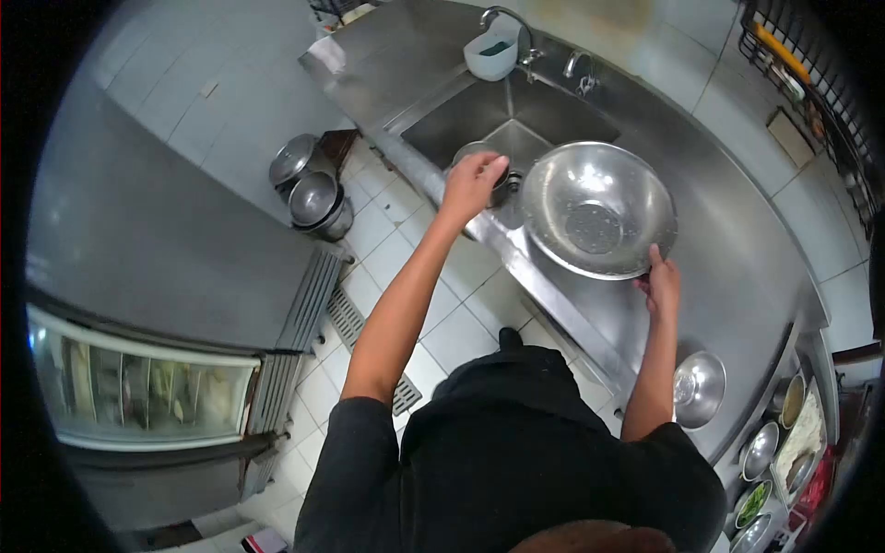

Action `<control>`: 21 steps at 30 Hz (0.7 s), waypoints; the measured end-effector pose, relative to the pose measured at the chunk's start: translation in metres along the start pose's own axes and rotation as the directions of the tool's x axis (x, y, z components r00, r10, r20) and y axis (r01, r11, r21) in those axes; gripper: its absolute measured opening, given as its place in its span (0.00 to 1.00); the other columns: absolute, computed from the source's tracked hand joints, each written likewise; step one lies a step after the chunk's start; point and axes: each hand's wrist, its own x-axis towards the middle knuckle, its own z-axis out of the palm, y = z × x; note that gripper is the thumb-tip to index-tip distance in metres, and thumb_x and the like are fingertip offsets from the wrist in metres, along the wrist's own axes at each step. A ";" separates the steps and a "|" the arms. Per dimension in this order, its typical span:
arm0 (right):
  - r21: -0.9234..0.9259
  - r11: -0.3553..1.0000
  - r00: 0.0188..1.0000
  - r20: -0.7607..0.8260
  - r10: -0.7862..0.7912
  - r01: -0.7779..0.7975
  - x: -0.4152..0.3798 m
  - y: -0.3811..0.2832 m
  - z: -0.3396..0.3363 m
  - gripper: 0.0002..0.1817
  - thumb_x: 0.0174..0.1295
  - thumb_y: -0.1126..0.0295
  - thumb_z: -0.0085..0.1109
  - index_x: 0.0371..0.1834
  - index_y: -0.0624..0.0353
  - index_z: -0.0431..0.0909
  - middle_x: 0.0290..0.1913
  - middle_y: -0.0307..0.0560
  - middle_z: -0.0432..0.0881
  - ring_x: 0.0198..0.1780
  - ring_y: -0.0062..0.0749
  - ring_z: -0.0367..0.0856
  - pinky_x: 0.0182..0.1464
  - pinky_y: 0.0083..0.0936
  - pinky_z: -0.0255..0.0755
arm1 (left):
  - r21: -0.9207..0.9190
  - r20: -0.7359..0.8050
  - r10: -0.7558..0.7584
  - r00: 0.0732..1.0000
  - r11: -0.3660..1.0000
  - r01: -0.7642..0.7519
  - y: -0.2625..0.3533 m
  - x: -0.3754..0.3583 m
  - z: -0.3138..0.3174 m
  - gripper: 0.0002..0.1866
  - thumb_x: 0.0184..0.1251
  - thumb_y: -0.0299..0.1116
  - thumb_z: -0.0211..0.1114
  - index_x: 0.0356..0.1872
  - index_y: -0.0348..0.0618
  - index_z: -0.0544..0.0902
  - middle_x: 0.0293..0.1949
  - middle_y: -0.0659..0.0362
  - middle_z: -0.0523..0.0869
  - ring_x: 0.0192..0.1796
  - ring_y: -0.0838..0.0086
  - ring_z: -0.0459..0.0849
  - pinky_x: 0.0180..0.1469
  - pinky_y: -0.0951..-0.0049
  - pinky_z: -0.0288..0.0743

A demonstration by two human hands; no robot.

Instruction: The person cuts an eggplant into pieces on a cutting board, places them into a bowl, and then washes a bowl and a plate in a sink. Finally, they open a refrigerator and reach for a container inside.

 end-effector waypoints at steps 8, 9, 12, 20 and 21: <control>-0.199 0.980 0.986 -0.159 -0.043 0.011 0.058 -0.012 0.101 0.22 0.69 0.53 0.60 0.44 0.67 0.81 0.36 0.49 0.85 0.31 0.31 0.84 0.27 0.28 0.78 | -0.232 0.345 0.094 0.934 0.973 -0.012 -0.037 0.217 0.134 0.22 0.73 0.50 0.60 0.51 0.42 0.86 0.49 0.53 0.89 0.52 0.63 0.86 0.58 0.65 0.75; -0.168 0.986 0.977 -0.205 -0.056 0.021 0.061 -0.007 0.113 0.24 0.69 0.52 0.60 0.43 0.68 0.82 0.35 0.50 0.85 0.30 0.32 0.83 0.29 0.31 0.78 | -0.218 0.319 0.144 0.937 0.973 -0.076 -0.043 0.245 0.157 0.25 0.74 0.55 0.57 0.50 0.42 0.87 0.47 0.53 0.89 0.51 0.61 0.86 0.57 0.64 0.75; -0.351 0.934 0.918 -0.347 -0.192 0.063 0.062 -0.018 0.148 0.26 0.68 0.51 0.59 0.32 0.70 0.81 0.24 0.57 0.82 0.28 0.41 0.83 0.34 0.39 0.74 | 0.166 0.475 -0.239 0.847 0.969 0.180 -0.041 0.315 0.204 0.34 0.71 0.65 0.53 0.47 0.41 0.87 0.45 0.51 0.90 0.49 0.58 0.88 0.51 0.57 0.76; -0.449 0.893 0.772 -0.580 -0.260 -0.036 0.048 -0.076 0.221 0.20 0.66 0.59 0.60 0.28 0.70 0.77 0.21 0.52 0.76 0.27 0.35 0.74 0.35 0.38 0.70 | 0.173 0.406 0.101 0.908 0.967 -0.185 -0.095 0.393 0.291 0.34 0.74 0.61 0.50 0.56 0.36 0.83 0.51 0.38 0.86 0.59 0.43 0.82 0.63 0.52 0.74; -0.444 0.895 0.770 -0.586 -0.252 -0.045 0.053 -0.082 0.219 0.21 0.66 0.59 0.60 0.28 0.70 0.77 0.21 0.51 0.76 0.27 0.35 0.74 0.35 0.38 0.70 | -0.139 0.491 0.074 0.868 0.990 -0.006 -0.121 0.411 0.306 0.35 0.74 0.61 0.51 0.56 0.35 0.83 0.48 0.40 0.87 0.57 0.46 0.83 0.63 0.54 0.74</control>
